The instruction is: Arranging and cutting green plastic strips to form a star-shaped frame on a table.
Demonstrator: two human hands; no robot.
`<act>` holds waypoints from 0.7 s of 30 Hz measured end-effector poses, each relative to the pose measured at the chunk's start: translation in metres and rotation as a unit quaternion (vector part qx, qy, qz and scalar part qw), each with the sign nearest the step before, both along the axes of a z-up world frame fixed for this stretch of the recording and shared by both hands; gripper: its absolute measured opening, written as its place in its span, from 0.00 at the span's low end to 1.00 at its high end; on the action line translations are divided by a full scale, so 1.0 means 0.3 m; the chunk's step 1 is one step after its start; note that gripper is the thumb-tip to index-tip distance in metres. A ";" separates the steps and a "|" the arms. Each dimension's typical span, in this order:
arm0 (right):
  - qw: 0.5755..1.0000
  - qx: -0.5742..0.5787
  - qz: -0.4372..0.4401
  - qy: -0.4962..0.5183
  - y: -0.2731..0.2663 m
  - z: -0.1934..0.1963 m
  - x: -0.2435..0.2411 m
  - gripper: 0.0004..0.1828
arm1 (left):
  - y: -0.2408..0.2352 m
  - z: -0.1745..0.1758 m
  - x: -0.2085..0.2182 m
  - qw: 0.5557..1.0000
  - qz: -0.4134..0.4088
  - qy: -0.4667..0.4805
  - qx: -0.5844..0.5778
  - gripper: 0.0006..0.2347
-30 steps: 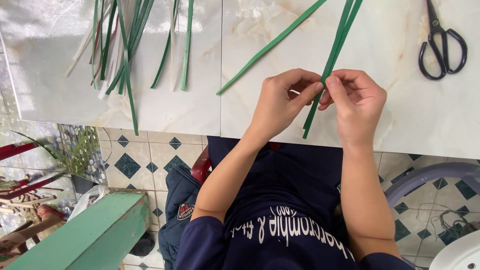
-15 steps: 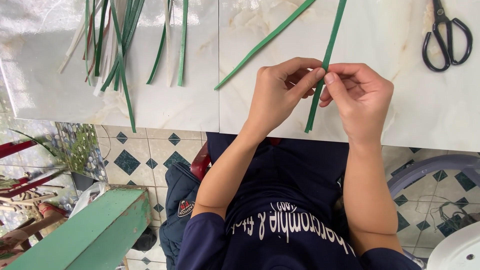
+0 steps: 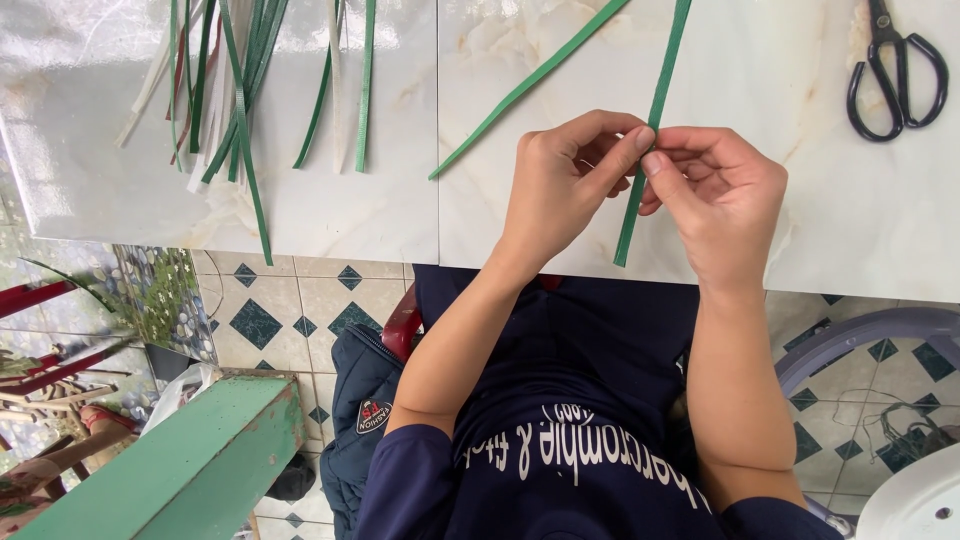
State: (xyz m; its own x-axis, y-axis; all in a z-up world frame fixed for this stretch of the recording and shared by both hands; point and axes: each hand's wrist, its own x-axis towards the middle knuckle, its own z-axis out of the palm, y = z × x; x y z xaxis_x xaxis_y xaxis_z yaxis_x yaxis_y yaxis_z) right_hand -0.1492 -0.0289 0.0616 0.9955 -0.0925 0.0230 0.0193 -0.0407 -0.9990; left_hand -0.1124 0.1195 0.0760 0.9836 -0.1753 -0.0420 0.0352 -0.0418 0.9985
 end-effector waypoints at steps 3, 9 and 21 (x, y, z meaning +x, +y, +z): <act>1.000 0.000 -0.001 0.005 0.000 0.000 0.000 0.07 | -0.002 0.000 -0.003 1.000 0.001 0.000 -0.004 0.05; 1.000 0.002 -0.006 0.004 0.001 -0.015 -0.003 0.07 | -0.002 0.000 -0.005 1.000 0.001 0.004 0.006 0.06; 0.995 0.031 -0.042 0.089 0.079 -0.009 -0.047 0.04 | -0.061 0.063 0.092 0.998 -0.052 0.017 -0.020 0.21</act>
